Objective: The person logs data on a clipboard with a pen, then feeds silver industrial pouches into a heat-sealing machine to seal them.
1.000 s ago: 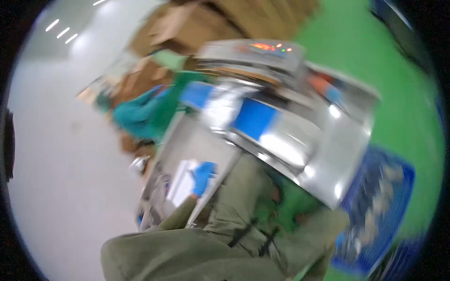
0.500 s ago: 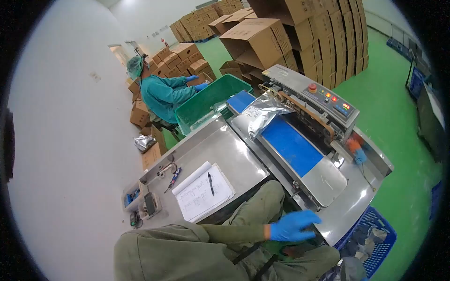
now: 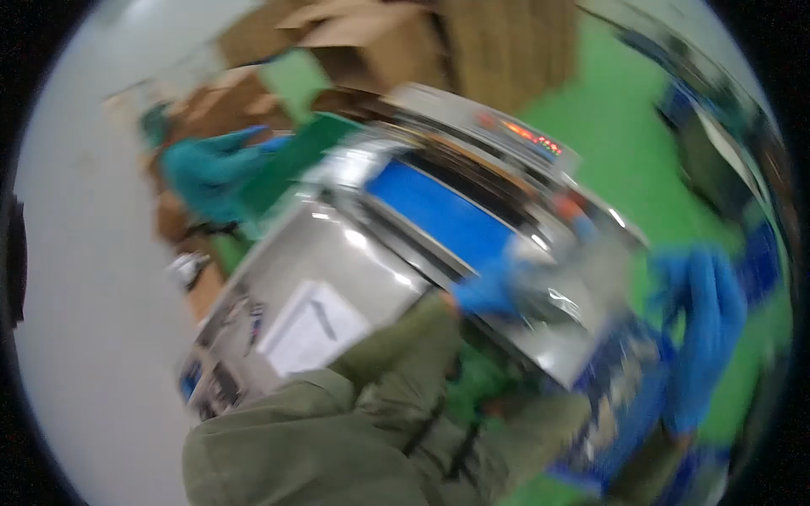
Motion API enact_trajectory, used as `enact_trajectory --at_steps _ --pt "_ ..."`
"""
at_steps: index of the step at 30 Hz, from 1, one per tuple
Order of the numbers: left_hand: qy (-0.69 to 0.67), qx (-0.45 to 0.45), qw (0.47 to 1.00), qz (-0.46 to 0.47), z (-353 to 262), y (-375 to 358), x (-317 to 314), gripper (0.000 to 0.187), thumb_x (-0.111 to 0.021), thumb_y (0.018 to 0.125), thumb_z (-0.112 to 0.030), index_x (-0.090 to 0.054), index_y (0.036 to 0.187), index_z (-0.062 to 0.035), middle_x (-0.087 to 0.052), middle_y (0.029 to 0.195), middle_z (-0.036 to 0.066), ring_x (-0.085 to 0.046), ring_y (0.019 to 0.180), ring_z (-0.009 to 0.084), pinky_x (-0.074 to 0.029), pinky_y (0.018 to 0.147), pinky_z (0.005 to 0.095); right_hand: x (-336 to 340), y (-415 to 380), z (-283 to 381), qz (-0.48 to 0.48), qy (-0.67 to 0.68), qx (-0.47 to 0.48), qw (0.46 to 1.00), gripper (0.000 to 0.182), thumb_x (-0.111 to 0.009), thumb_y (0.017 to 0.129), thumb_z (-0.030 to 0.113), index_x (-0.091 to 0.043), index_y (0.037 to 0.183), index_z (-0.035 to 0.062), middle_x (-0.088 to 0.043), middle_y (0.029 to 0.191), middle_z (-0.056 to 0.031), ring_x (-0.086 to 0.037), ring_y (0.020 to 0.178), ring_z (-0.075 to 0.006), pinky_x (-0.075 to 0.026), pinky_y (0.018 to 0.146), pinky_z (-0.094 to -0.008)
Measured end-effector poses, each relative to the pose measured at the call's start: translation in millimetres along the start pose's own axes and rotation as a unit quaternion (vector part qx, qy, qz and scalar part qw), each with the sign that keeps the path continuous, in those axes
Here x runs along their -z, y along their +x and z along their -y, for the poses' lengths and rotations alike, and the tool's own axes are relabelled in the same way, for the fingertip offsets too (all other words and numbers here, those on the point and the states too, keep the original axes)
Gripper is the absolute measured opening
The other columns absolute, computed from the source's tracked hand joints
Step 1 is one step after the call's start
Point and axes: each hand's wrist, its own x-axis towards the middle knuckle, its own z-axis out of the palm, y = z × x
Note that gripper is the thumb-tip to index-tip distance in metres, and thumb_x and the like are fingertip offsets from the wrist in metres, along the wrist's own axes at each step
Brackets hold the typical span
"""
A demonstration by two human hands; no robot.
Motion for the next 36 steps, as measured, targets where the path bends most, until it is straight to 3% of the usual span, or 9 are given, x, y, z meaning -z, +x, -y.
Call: enact_trajectory --at_steps 4,9,15,21,23,26,29,33,36 --pt "-0.078 0.074 0.994 -0.032 1.9 10.5 4.1 0.061 -0.089 0.067 -0.015 -0.063 0.119 0.0046 -0.071 0.106 0.01 -0.066 0.088 0.0138 -0.056 0.08 0.033 -4.5 -11.7 -44.1 -0.042 -0.187 -0.022 0.981 0.025 -0.063 0.086 0.013 -0.068 0.109 0.0037 -0.068 0.1 -0.0064 -0.062 0.084 -0.0174 -0.047 0.081 -0.0291" --pt "-0.114 0.125 0.984 0.048 32.2 14.5 9.4 0.062 -0.084 0.072 -0.008 -0.057 0.126 0.0035 -0.068 0.109 0.005 -0.063 0.098 0.015 -0.052 0.091 0.0308 -53.6 -28.7 -150.4 -0.049 -0.133 -0.018 0.99 0.02 -0.068 0.087 0.014 -0.065 0.103 0.0043 -0.068 0.093 -0.0094 -0.064 0.075 -0.0176 -0.05 0.066 -0.0317" --pt "0.062 0.055 0.996 0.011 -71.0 41.8 73.7 0.032 -0.063 0.092 -0.009 -0.058 0.122 -0.002 -0.068 0.105 0.011 -0.065 0.095 0.0215 -0.052 0.08 0.0381 -69.9 -20.9 -181.2 -0.114 -0.159 0.092 0.976 0.008 -0.066 0.087 0.007 -0.06 0.091 0.0047 -0.061 0.076 -0.012 -0.06 0.06 -0.0246 -0.047 0.055 -0.0339" --pt "0.354 -0.226 0.904 -0.073 -34.2 39.1 92.8 0.024 -0.063 0.088 -0.007 -0.063 0.112 -0.0087 -0.068 0.102 0.011 -0.065 0.085 0.0344 -0.052 0.071 0.0415 -48.5 -35.0 -221.7 -0.178 -0.247 0.268 0.914 0.018 -0.066 0.084 -0.001 -0.063 0.101 0.0037 -0.065 0.091 -0.0102 -0.065 0.077 -0.0243 -0.049 0.062 -0.0315" --pt "0.309 -0.276 0.895 -0.167 -36.2 40.8 74.9 0.019 -0.064 0.088 -0.003 -0.066 0.107 -0.0068 -0.068 0.093 0.009 -0.064 0.075 0.0223 -0.05 0.066 0.0359 -62.6 -37.0 -214.0 -0.197 -0.082 0.178 0.961 0.016 -0.064 0.086 -0.001 -0.064 0.102 0.0035 -0.065 0.086 -0.0096 -0.065 0.075 -0.0189 -0.048 0.061 -0.0301" --pt "-0.046 0.022 0.956 -0.289 -25.2 37.2 27.3 0.01 -0.063 0.091 -0.003 -0.066 0.1 -0.0016 -0.062 0.079 0.003 -0.052 0.068 0.0082 -0.044 0.06 0.0295 -76.8 -39.5 -192.2 -0.226 -0.074 0.062 0.969 0.005 -0.061 0.093 0.004 -0.063 0.089 0.0015 -0.057 0.067 -0.0044 -0.054 0.061 -0.0079 -0.043 0.054 -0.0284" --pt "-0.013 0.065 0.954 -0.293 -22.5 62.1 24.9 0.017 -0.063 0.091 -0.011 -0.065 0.082 0.004 -0.053 0.064 0.0 -0.045 0.065 0.0046 -0.038 0.055 0.0276 -82.0 -19.5 -189.6 -0.267 -0.005 -0.026 0.963 0.026 -0.059 0.096 0.013 -0.056 0.075 -0.0017 -0.042 0.06 0.0002 -0.038 0.055 -0.0058 -0.034 0.049 -0.03" --pt "-0.011 0.206 0.95 -0.233 67.4 76.6 35.0 0.03 -0.067 0.086 -0.016 -0.062 0.065 0.0035 -0.049 0.056 0.001 -0.045 0.061 0.0061 -0.038 0.053 0.0298 -93.6 15.9 -273.7 -0.191 0.053 -0.07 0.978 0.038 -0.058 0.095 0.022 -0.055 0.066 -0.002 -0.046 0.056 0.001 -0.043 0.053 -0.007 -0.034 0.048 -0.0287" --pt "0.085 0.135 0.957 -0.242 123.6 81.3 43.3 0.031 -0.069 0.083 -0.015 -0.06 0.059 0.0023 -0.049 0.052 0.003 -0.044 0.055 0.0077 -0.038 0.052 0.0328 -115.4 23.0 -290.3 -0.169 0.113 -0.212 0.956 0.039 -0.061 0.093 0.023 -0.056 0.064 -0.0022 -0.049 0.055 0.0004 -0.048 0.049 -0.0109 -0.037 0.048 -0.0309"
